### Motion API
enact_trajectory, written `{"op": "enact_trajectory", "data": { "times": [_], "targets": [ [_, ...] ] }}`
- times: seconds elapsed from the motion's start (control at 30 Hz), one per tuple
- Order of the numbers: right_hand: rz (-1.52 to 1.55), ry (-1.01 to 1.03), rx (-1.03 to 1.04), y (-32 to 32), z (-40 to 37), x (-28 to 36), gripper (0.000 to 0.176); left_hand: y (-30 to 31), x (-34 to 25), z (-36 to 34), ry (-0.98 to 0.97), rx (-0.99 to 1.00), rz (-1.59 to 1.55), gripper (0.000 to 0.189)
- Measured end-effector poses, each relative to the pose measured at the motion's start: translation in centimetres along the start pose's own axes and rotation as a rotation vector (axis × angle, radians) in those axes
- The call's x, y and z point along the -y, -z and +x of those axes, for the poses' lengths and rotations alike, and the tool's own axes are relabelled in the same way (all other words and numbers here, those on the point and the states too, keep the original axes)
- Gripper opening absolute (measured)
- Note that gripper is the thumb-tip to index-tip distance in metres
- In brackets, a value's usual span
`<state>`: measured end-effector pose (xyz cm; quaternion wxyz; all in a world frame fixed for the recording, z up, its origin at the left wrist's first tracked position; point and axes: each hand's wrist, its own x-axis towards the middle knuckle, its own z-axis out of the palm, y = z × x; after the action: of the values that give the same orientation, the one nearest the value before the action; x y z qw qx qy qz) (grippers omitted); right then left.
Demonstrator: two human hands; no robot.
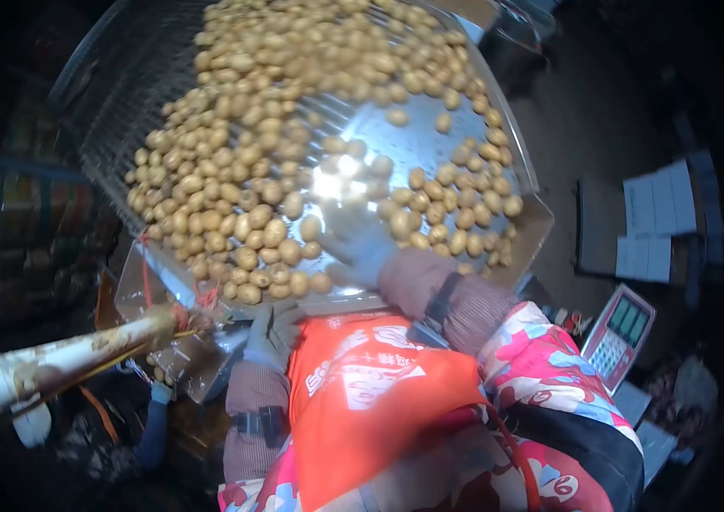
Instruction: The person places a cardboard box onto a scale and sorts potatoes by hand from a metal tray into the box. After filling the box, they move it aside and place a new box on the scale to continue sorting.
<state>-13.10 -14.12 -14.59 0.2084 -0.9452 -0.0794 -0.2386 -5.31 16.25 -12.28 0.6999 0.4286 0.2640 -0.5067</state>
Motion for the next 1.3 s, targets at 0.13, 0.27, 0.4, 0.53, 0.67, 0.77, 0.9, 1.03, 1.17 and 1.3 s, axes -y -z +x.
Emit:
{"op": "enact_trajectory", "data": {
  "times": [0.13,0.27,0.4,0.53,0.67,0.77,0.9,1.03,1.17,1.3],
  "targets": [
    [-0.132,-0.353,0.322,0.0,-0.2,-2.9,0.056,-3.5,-2.3,3.4,-0.002,-0.025,0.236,0.054],
    [-0.155,-0.664,0.335,1.2,-4.6,-4.5,0.058,-5.7,-1.6,5.2,-0.025,-0.127,0.361,0.057],
    [-0.27,-0.393,-0.079,7.3,-9.4,-2.6,0.037,-3.6,-1.6,6.6,0.001,-0.125,0.331,0.058],
    [-0.262,-0.843,0.392,11.8,-13.1,-4.3,0.042,-3.9,-1.3,6.9,-0.017,-0.169,0.276,0.058],
    [-0.452,-0.719,-0.036,14.1,-15.1,-13.5,0.044,-4.8,-1.3,6.0,-0.048,-0.176,0.385,0.06],
    [-0.482,-0.809,0.075,12.1,-14.3,-19.7,0.05,-4.6,-1.1,6.4,-0.049,-0.194,0.425,0.062],
    [-0.563,-0.786,0.233,9.0,-16.1,-19.1,0.053,-5.7,-1.6,5.9,-0.037,-0.223,0.47,0.063],
    [-0.449,-0.622,0.222,12.9,-20.0,-11.8,0.052,-5.4,-1.2,6.3,-0.019,-0.219,0.438,0.062],
    [-0.412,-0.826,0.189,12.2,-19.4,-5.3,0.038,-5.8,-1.4,5.9,-0.026,-0.251,0.42,0.062],
    [-0.058,-0.468,-0.002,4.3,-10.3,1.7,0.031,-5.9,-1.2,6.4,-0.041,-0.278,0.385,0.06]
  ]
}}
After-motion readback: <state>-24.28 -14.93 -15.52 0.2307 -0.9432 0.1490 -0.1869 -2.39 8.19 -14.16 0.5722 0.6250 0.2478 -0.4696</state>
